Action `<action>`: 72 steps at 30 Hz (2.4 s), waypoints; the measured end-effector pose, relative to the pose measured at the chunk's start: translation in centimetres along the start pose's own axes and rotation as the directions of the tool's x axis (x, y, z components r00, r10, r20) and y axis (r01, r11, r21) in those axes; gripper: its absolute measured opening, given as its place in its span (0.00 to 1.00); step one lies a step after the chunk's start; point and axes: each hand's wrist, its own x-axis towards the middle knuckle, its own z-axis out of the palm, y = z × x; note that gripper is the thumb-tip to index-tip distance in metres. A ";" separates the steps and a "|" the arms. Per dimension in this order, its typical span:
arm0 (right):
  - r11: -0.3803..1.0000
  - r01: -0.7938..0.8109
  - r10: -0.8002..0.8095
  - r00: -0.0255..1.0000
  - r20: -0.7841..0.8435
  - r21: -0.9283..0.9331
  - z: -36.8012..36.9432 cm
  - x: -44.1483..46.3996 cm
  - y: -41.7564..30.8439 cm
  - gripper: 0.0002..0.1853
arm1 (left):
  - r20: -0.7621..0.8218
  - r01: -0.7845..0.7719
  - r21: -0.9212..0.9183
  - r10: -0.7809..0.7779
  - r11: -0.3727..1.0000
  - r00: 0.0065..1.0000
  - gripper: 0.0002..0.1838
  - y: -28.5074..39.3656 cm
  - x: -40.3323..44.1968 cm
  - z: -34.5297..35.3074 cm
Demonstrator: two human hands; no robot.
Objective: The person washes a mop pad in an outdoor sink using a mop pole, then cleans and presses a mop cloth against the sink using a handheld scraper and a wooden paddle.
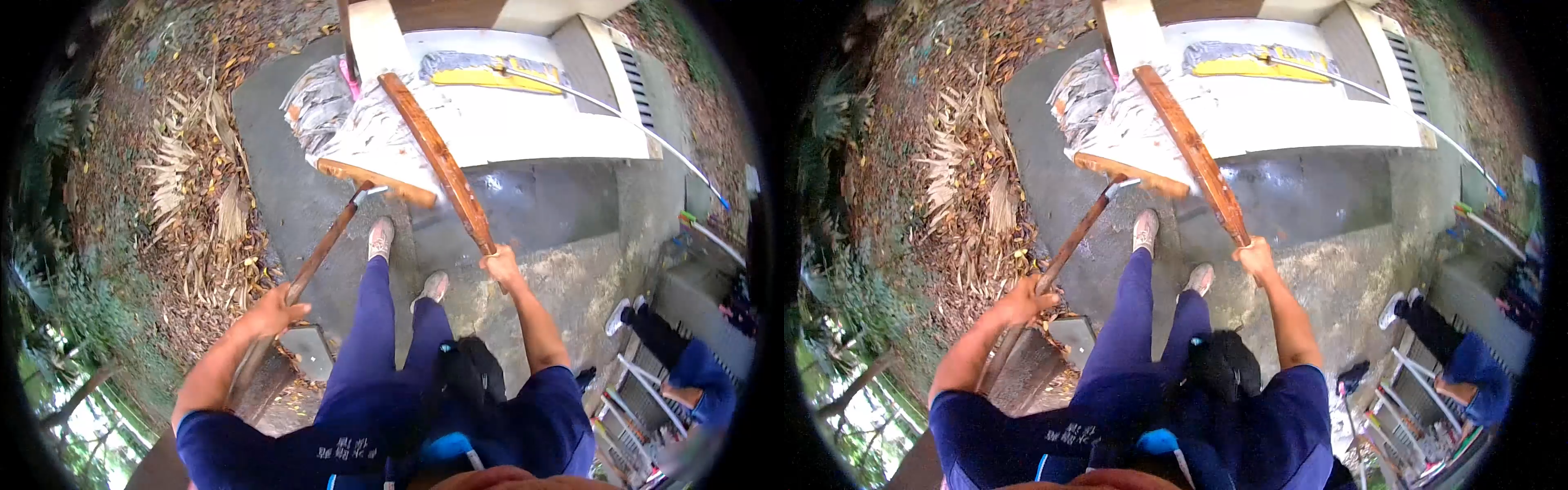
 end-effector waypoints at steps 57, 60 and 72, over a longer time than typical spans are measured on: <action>0.486 0.796 -0.609 0.605 -0.513 0.361 2.4 6.0 -8.1 0.15 | -0.300 -0.044 0.224 0.111 0.974 0.948 0.20 -4.2 3.4 5.6; 0.981 -0.145 0.134 0.987 -0.092 -0.131 11.3 1.6 3.8 0.12 | -0.306 -0.018 0.255 0.098 0.967 0.947 0.19 -4.0 3.1 5.3; 0.305 0.897 -0.709 0.438 -0.553 0.320 -13.2 -13.0 -29.6 0.12 | -0.293 -0.018 0.247 0.093 0.969 0.952 0.23 -3.5 3.0 5.4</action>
